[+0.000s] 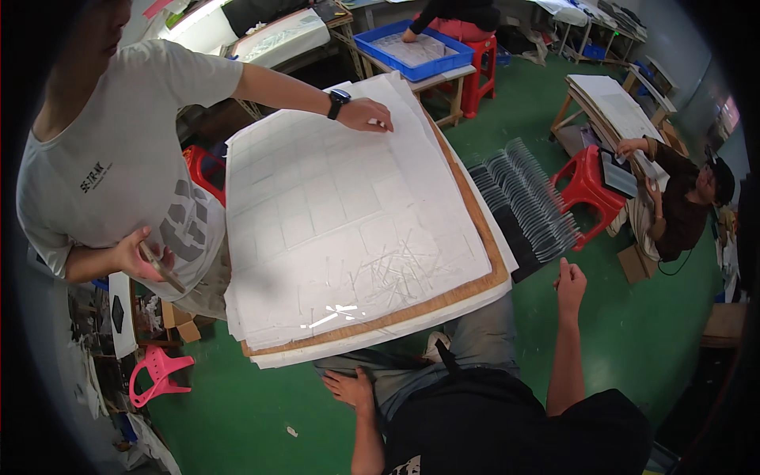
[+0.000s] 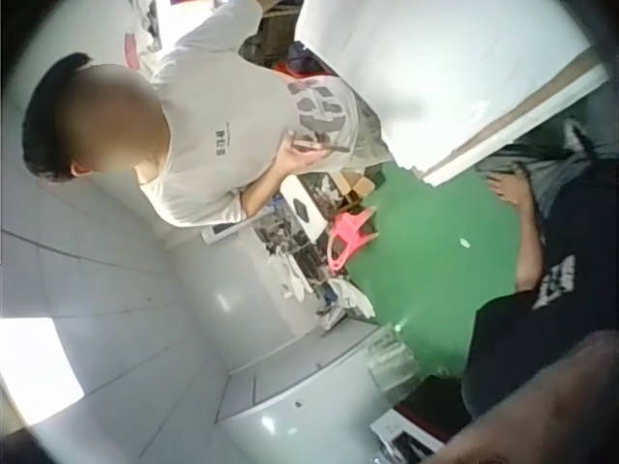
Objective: Placing and aligning sheets of small mosaic tiles onto a backing board in a factory setting.
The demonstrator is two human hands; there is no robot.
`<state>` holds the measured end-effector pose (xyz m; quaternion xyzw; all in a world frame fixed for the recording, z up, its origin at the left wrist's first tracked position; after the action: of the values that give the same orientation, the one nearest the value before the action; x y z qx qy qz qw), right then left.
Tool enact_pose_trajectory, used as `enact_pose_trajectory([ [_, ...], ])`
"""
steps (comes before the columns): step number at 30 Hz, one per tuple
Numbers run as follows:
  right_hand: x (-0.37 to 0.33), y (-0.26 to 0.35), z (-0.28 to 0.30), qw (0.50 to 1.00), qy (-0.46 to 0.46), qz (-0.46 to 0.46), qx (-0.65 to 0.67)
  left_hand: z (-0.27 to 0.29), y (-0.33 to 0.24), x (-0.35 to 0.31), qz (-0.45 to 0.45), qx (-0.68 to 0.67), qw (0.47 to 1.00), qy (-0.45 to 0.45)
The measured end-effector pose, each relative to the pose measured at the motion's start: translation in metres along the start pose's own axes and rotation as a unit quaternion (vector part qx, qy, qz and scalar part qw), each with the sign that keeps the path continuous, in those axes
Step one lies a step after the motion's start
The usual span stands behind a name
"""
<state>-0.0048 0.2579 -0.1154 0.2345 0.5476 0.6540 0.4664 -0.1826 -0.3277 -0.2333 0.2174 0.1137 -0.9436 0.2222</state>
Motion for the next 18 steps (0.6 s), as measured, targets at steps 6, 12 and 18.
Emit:
enact_pose_trajectory([
  [6, -0.018, 0.093, -0.073, 0.987, 0.063, 0.144, 0.043, -0.006, 0.001, -0.001, -0.002, -0.008, 1.0, -0.004],
  [12, -0.035, 0.155, -0.164, 0.961, 0.174, 0.213, -0.037, -0.008, 0.003, 0.002, -0.003, -0.027, 1.0, -0.002],
  [18, -0.051, 0.178, -0.211, 0.897, 0.219, 0.365, -0.12, -0.009, 0.001, 0.001, -0.02, -0.049, 0.999, -0.006],
])
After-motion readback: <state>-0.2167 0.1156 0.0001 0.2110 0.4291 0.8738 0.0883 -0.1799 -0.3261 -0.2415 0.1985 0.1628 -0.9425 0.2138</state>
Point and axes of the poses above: each hand's wrist, its own x-axis towards the middle knuckle, its own z-axis out of the back of the hand, y = z × x, the point moved 8 cm from there along x, towards the middle knuckle, and after that the axes turned 14 degrees about y, right-handed, at the moved point
